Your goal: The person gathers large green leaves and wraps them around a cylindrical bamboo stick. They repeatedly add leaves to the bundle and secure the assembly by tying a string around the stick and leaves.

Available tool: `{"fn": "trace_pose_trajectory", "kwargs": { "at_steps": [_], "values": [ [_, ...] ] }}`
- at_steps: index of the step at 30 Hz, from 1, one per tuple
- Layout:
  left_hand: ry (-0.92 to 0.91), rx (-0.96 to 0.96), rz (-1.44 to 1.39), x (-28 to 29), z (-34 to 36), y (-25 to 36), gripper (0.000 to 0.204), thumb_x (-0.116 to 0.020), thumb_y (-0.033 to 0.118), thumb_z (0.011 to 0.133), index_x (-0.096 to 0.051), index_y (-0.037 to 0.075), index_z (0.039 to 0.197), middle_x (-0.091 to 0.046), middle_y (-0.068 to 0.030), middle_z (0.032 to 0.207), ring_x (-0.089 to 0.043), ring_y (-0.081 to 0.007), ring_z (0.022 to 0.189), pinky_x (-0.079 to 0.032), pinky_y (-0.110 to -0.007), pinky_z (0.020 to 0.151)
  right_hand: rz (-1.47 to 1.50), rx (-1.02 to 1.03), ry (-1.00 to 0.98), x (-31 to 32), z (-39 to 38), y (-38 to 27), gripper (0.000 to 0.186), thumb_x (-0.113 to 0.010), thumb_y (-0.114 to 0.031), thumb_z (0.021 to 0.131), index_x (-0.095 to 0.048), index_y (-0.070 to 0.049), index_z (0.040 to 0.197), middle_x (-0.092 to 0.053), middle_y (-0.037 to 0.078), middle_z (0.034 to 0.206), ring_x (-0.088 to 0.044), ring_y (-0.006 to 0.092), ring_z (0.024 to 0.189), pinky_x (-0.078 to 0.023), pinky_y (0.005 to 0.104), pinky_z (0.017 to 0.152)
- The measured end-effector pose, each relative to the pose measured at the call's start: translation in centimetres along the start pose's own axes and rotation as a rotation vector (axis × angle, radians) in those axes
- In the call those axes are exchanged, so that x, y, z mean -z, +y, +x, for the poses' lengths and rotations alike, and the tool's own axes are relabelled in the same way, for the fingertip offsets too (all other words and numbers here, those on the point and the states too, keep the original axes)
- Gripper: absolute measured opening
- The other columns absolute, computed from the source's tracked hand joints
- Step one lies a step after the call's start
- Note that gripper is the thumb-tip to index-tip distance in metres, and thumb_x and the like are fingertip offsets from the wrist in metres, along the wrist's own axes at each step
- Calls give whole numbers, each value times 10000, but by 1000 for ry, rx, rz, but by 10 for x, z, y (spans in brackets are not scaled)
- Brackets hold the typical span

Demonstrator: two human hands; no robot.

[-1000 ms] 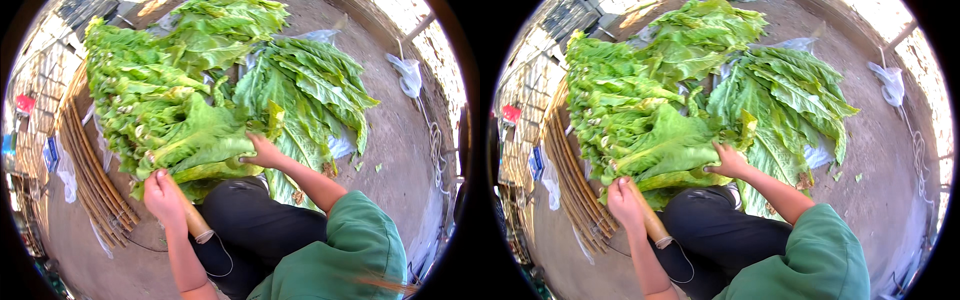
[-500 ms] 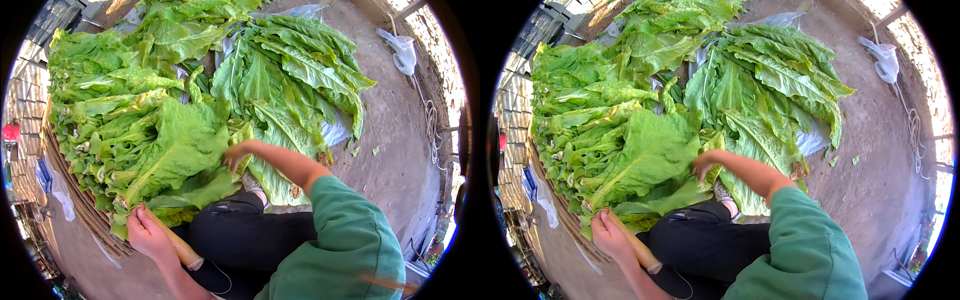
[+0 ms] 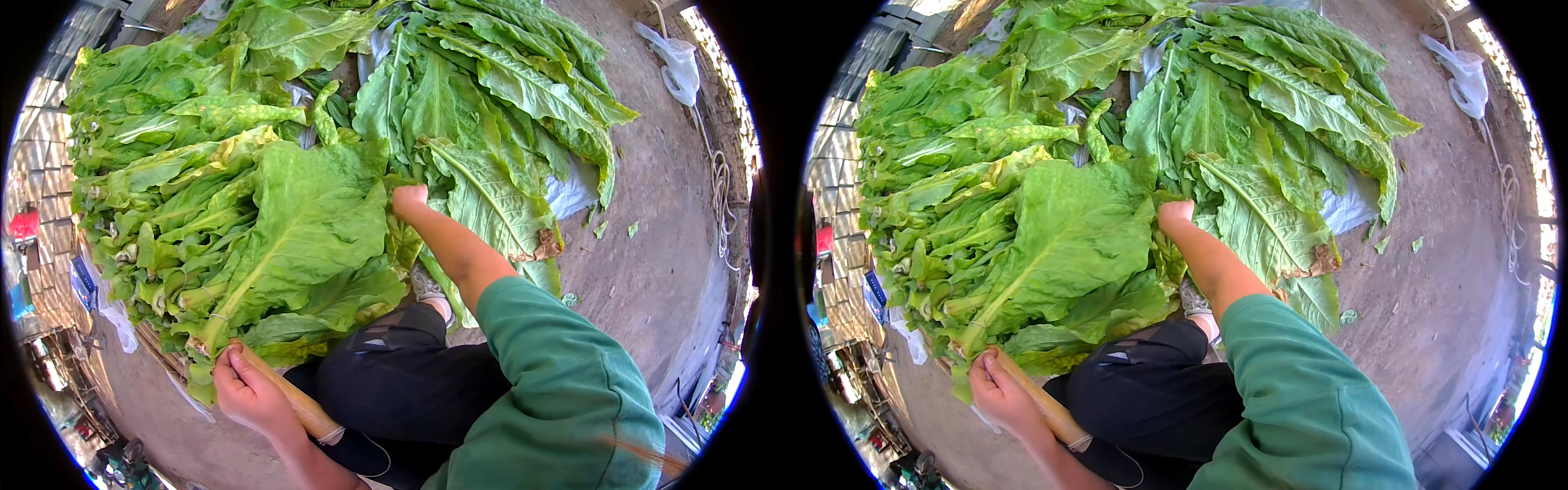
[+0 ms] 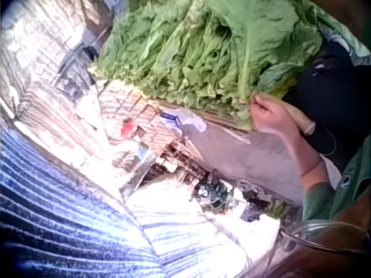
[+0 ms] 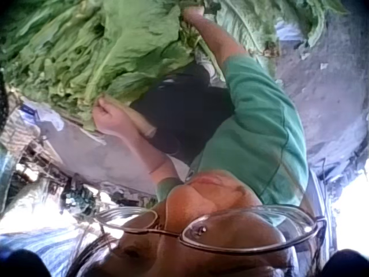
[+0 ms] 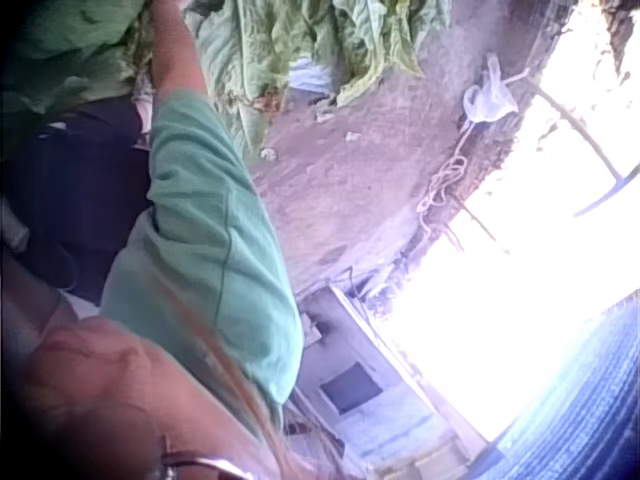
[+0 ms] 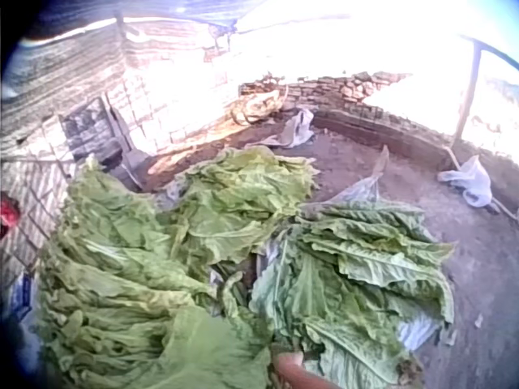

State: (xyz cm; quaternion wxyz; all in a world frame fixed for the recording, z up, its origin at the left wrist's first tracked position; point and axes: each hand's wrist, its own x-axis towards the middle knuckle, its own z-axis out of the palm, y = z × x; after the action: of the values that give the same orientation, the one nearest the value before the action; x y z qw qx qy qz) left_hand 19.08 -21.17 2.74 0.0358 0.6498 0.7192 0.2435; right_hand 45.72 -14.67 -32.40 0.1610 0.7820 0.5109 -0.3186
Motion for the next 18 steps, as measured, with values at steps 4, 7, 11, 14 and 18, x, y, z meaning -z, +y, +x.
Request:
{"fn": "trace_pose_trajectory", "kwargs": {
  "at_steps": [4,7,11,14,18],
  "values": [
    [-5,-37,-21,2,2,0,185,-498,98,897,-593,-60,889,-641,-145,832,-619,-245,735,-483,-315,664,141,133,-376,10,25,17,411,-589,-382,756,-642,-90,1040,-613,110,1104,-590,242,968,-431,386,831],
    [-8,-29,-30,2,0,-1,185,-499,100,897,-590,-61,899,-641,-148,835,-619,-243,737,-482,-315,665,481,-13,-785,54,5,70,297,-618,-367,802,-635,-99,927,-575,10,723,-538,124,667,-458,270,590],
    [-21,-26,-29,4,0,-5,185,-500,102,898,-586,-60,913,-643,-147,844,-620,-240,745,-482,-315,674,541,123,-759,87,-52,139,348,-681,-376,757,-638,-80,936,-637,54,890,-594,170,726,-484,301,634],
    [-18,-34,-47,5,0,1,188,-504,111,898,-587,-57,917,-645,-141,846,-619,-239,743,-480,-315,676,474,175,-355,117,-100,168,453,-632,-323,786,-571,7,1090,-610,100,1002,-600,204,887,-500,304,719],
    [-17,-45,-54,4,0,-1,189,-504,115,898,-588,-54,916,-646,-136,846,-617,-237,742,-478,-314,678,1432,-66,-68,113,-117,226,378,-602,-304,799,-566,-79,1101,-581,37,905,-571,174,749,-475,333,641]
  ]
}}
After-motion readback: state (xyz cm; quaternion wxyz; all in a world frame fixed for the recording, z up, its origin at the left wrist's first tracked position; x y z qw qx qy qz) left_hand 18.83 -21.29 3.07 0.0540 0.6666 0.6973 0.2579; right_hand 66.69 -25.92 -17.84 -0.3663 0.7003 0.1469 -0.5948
